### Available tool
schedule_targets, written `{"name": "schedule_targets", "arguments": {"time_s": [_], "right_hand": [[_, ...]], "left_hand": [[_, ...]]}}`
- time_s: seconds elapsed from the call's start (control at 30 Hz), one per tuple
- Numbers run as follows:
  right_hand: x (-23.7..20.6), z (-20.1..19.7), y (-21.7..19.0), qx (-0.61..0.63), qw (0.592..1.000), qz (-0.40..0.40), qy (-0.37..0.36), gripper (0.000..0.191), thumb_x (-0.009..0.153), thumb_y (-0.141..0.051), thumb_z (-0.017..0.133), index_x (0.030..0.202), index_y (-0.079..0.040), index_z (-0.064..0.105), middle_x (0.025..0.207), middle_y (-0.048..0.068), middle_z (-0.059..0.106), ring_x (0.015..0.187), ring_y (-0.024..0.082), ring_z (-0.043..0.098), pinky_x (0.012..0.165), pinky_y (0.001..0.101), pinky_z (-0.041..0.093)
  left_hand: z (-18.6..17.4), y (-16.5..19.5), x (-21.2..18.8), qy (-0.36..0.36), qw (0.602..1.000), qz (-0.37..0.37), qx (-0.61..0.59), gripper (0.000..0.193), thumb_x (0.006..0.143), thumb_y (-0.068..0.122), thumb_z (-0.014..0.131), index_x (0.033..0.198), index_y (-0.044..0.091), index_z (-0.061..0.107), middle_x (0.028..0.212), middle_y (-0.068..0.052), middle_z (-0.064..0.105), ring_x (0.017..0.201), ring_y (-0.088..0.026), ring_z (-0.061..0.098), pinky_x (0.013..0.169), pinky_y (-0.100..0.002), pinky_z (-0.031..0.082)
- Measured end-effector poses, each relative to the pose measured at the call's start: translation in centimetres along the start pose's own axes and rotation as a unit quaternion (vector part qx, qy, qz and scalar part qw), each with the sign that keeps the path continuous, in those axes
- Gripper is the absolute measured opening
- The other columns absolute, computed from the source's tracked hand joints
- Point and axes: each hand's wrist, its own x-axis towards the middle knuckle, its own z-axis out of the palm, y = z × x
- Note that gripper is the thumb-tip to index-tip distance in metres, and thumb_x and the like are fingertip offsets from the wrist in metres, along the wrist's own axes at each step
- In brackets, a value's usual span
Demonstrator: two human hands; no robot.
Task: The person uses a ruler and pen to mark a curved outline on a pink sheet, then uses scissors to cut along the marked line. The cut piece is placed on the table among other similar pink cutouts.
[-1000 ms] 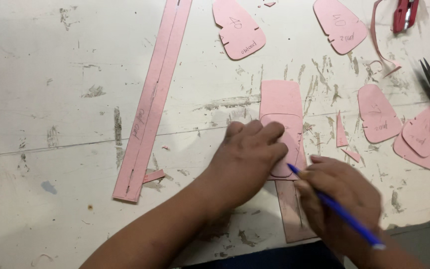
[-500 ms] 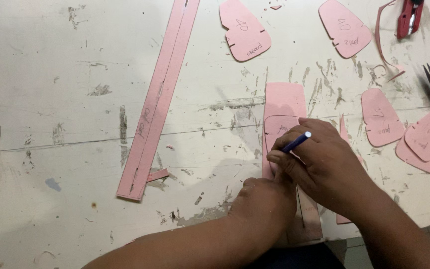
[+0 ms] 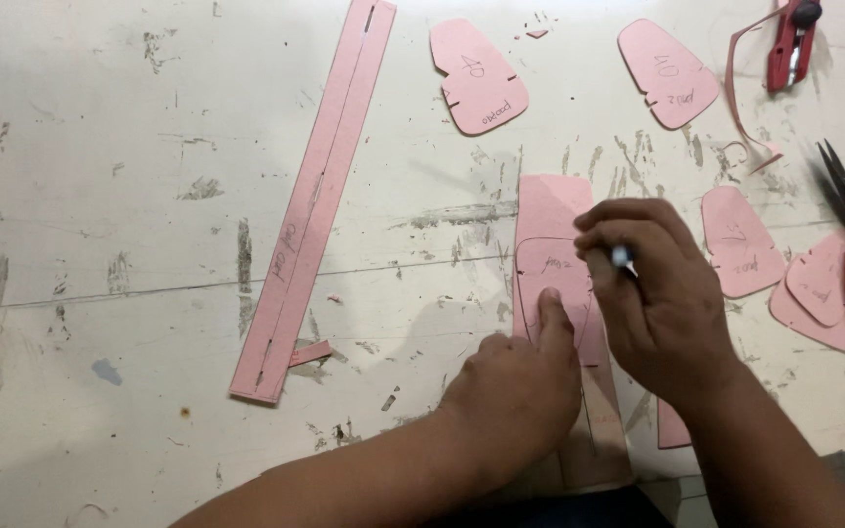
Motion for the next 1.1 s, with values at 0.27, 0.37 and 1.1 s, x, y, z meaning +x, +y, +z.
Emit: {"name": "schedule_targets", "arguments": {"time_s": [0.27,0.37,1.1], "right_hand": [[-0.9,-1.1,1.6,-0.159,0.971,0.109,-0.141,0.074,0.072,-0.032,0.082,0.139,-0.014,0.056,0.129,0.009,0.057,0.091,0.029,0.068,0.074,0.0408,0.055],[-1.7,-1.4,1.9,-0.171,0.960,0.160,-0.155,0.073,0.071,-0.032,0.084,0.138,-0.017,0.059,0.120,0.008,0.059,0.089,0.027,0.068,0.074,0.0391,0.056],[-9.8,-2.6,2.3,0.174,0.887,0.424,-0.054,0.043,0.090,-0.013,0.066,0.133,-0.008,0.066,0.093,0.012,0.075,0.069,0.017,0.070,0.064,0.0346,0.057]], "left_hand": [[-1.8,-3.4,1.1,0.363,0.930,0.023,-0.055,0.027,0.087,0.001,0.060,0.114,-0.001,0.055,0.115,-0.021,0.061,0.089,-0.030,0.061,0.082,-0.043,0.051],[-1.9,-3.1,1.3,0.385,0.916,0.010,-0.113,0.035,0.085,-0.003,0.059,0.120,-0.005,0.054,0.118,-0.023,0.060,0.095,-0.034,0.060,0.087,-0.043,0.052],[-3.1,-0.7,-1.0,0.307,0.874,-0.063,-0.371,0.040,0.096,0.012,0.055,0.130,-0.008,0.047,0.127,-0.021,0.054,0.112,-0.027,0.064,0.094,-0.039,0.057]]}}
